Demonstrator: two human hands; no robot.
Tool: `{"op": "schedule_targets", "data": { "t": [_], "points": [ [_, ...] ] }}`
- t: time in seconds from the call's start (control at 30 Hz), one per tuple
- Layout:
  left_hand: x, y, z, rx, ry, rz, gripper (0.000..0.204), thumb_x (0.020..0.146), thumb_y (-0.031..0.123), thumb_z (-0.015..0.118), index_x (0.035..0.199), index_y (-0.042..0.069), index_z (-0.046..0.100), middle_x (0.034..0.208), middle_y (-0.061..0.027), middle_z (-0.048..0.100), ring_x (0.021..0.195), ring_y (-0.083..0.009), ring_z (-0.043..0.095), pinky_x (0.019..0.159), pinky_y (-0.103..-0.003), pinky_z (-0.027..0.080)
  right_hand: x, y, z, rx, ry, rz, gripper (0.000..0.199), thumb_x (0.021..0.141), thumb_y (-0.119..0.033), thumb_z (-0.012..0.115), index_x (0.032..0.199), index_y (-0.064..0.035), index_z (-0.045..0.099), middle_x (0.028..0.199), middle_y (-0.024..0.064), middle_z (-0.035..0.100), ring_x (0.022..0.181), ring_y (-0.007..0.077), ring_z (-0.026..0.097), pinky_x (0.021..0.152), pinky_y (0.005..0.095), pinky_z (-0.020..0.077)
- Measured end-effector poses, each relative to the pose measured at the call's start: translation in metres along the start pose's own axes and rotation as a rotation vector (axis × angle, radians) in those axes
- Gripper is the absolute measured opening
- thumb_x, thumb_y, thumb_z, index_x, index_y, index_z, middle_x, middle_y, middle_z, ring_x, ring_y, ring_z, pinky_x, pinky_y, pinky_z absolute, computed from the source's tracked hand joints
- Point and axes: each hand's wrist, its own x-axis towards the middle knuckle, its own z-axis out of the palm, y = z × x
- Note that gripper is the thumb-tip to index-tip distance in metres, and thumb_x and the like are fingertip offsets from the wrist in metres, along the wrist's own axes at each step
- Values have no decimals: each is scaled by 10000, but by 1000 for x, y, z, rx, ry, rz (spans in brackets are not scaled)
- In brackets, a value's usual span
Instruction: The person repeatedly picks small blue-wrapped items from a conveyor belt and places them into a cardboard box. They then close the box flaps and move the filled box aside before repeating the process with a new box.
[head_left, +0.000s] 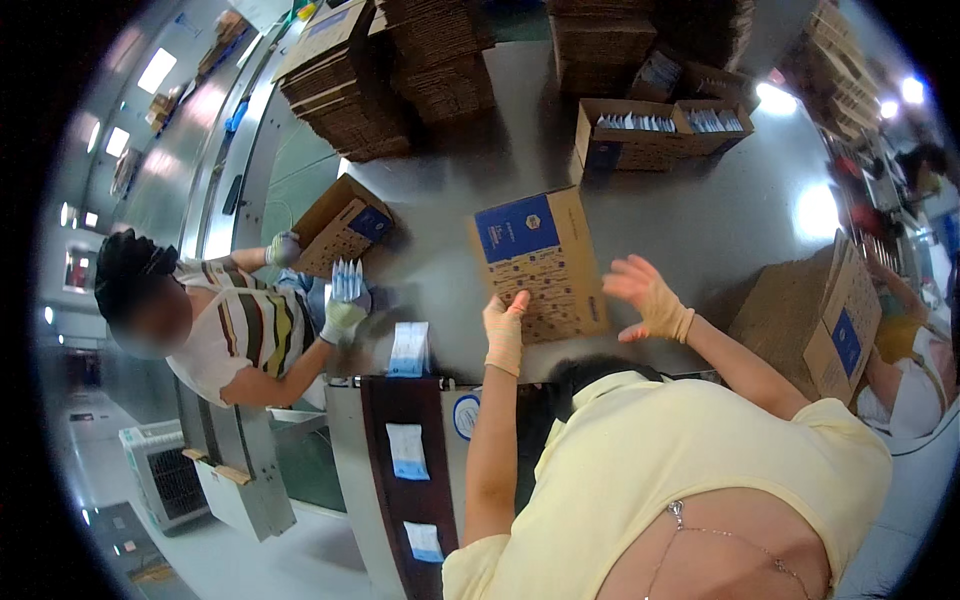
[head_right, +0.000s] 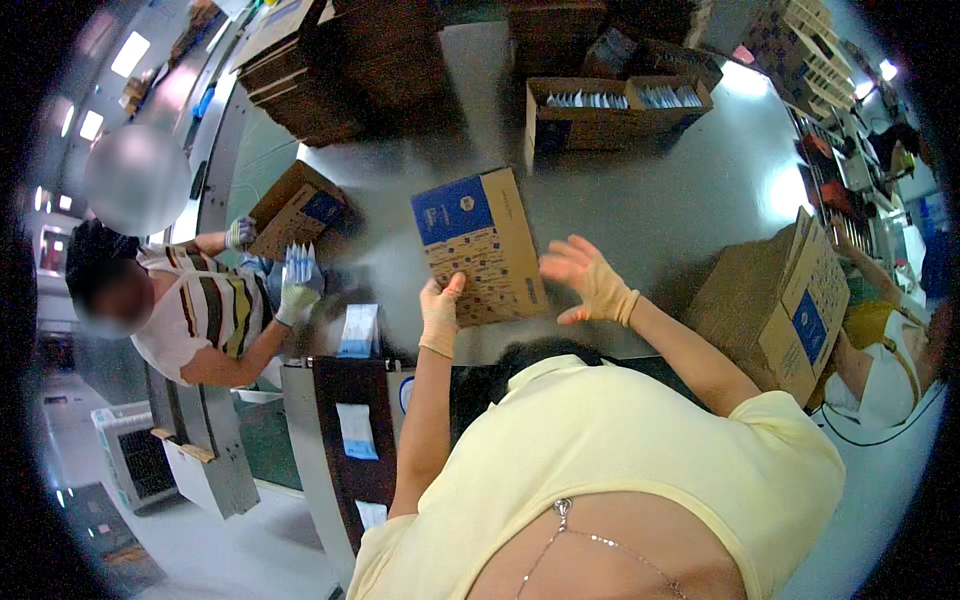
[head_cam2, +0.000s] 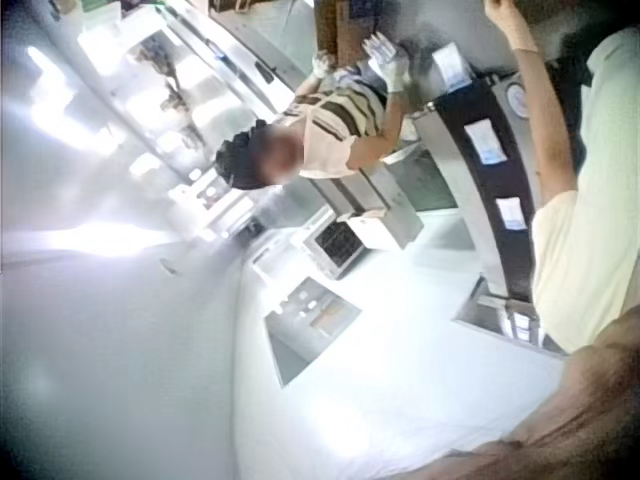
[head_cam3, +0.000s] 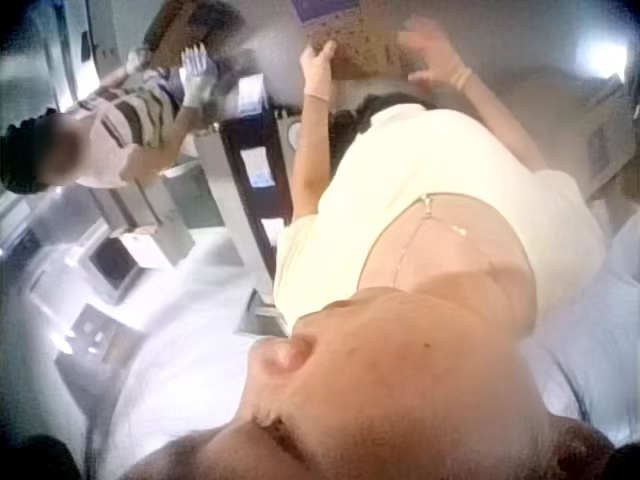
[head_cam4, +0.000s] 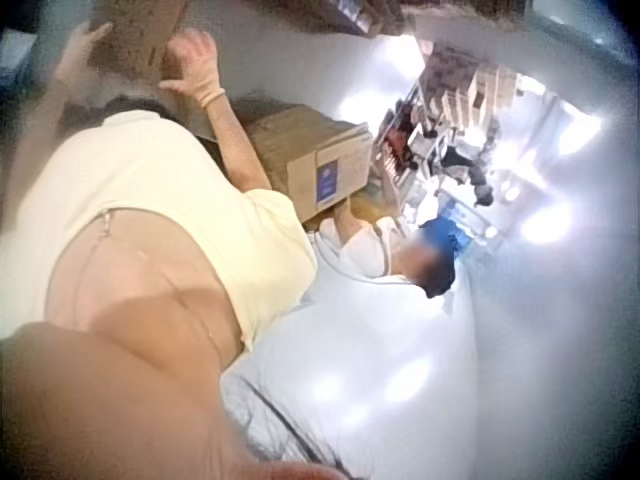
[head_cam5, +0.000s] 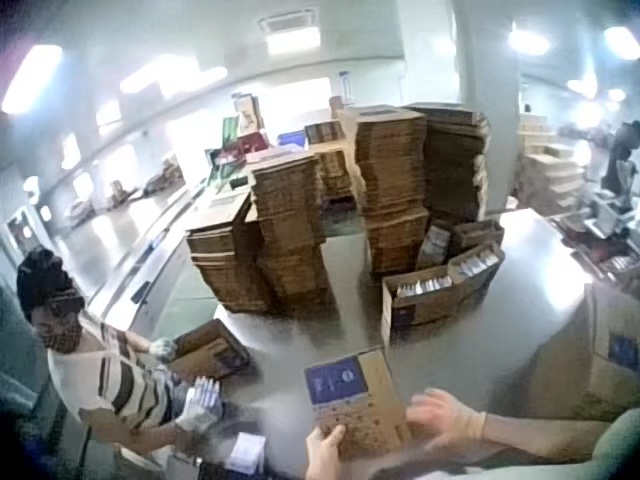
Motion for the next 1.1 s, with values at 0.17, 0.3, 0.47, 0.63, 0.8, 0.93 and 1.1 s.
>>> {"op": "schedule_targets", "data": {
  "t": [0.17, 0.3, 0.47, 0.63, 0.8, 0.93, 1.1],
  "points": [
    [14, -159, 13, -786, -182, -45, 360, 873, 194, 648, 1163, 9, 540, 1074, -73, 612, 965, -204, 589, 859, -365, 485, 4, -15, 42, 439, -575, 235, 639, 675, -192, 757, 1259, -121, 509, 1158, 220, 573, 1122, 363, 522, 951, 439, 430],
    [-5, -97, 32, -906, -281, -197, 400, 877, 206, 648, 1193, 2, 512, 1100, -78, 603, 1003, -250, 567, 880, -426, 475, -9, 0, 64, 230, -384, 72, 743, 595, -170, 802, 1258, -70, 482, 1130, 228, 577, 1093, 354, 538, 901, 413, 473],
    [-35, -150, 23, -857, 75, -146, 433, 882, 302, 655, 1165, -9, 553, 1054, -52, 617, 927, -194, 592, 816, -337, 496, 3, -8, 62, -33, -296, -473, 541, 602, -246, 772, 1089, -85, 598, 1004, 107, 635, 965, 278, 582, 957, 424, 428],
    [-58, -112, 22, -91, 170, -112, 530, 853, 330, 661, 1228, -13, 511, 1099, -151, 619, 1009, -260, 591, 876, -383, 479, -20, -31, 85, -112, -449, -582, 148, 762, -235, 603, 829, -132, 687, 767, 56, 667, 830, 229, 630, 910, 364, 444],
    [-85, -11, 51, 379, 424, -97, 593, 838, 443, 601, 1227, 7, 498, 1251, -210, 514, 1163, -353, 495, 929, -444, 445, -8, -55, 85, -267, -696, -511, 114, 752, -209, 608, 792, -129, 679, 817, 61, 675, 777, 212, 642, 806, 361, 471],
    [-95, -9, 69, 832, 533, 192, 381, 876, 391, 566, 1053, 55, 527, 991, -159, 572, 917, -358, 590, 778, -464, 501, 1, -61, 102, -192, -439, -609, 79, 724, -166, 596, 682, -120, 644, 665, 61, 652, 687, 220, 638, 712, 348, 488],
    [-74, -27, 14, 252, 256, 116, 311, 882, 260, 595, 1124, 65, 594, 976, -175, 645, 871, -328, 624, 749, -391, 488, 14, -71, 93, -211, -607, -536, 63, 715, -146, 593, 672, -128, 636, 662, 64, 653, 691, 215, 632, 736, 333, 487]
  ]
}}
